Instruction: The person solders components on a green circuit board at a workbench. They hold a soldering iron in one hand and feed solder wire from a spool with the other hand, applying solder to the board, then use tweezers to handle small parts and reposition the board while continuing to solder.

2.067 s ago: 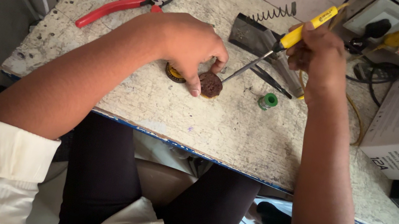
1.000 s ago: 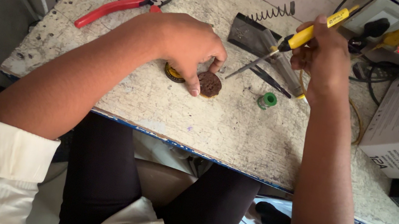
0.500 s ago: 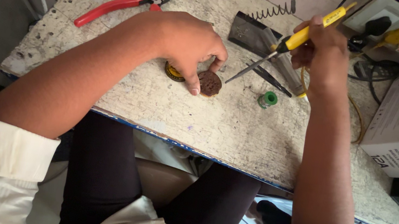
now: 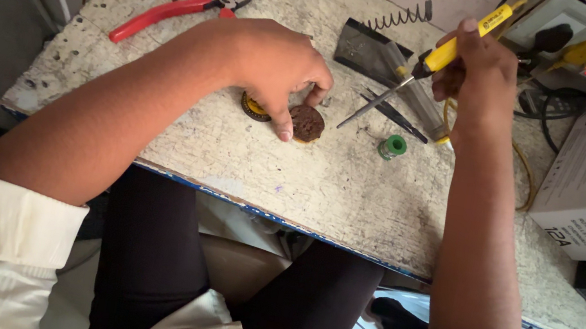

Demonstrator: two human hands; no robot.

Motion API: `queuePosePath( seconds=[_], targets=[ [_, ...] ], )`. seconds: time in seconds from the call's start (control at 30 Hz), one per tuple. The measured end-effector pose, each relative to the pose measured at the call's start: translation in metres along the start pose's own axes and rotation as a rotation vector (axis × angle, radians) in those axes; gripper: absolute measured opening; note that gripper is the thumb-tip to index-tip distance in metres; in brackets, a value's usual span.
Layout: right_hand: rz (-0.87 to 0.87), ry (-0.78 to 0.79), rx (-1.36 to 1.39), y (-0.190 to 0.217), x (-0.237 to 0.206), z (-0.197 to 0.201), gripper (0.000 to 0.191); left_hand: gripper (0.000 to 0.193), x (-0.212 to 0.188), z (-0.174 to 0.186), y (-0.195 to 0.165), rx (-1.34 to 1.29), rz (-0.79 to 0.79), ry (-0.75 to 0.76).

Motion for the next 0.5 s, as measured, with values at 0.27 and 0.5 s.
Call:
queuePosePath(
  seconds=[0.27,0.5],
  targets=[
    [0.024,0.027,0.126,0.004,-0.003,-0.006,0.035,0.058,-0.008,0.021,0.005,-0.147,-0.045,-0.087],
    [0.040,0.051,0.170,0.009,-0.006,-0.011,0.035,0.019,-0.027,0.068,-0.007,-0.181,-0.308,-0.547]
  ],
)
Point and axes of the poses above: each hand's wrist, its own x-axis towards the middle knuckle, its own z-axis out of the back of the hand, y = z × x, the point moved 10 cm from there along x, towards the middle knuckle, and after that the axes turned 8 degrees about -x, right-handed, at the moved point
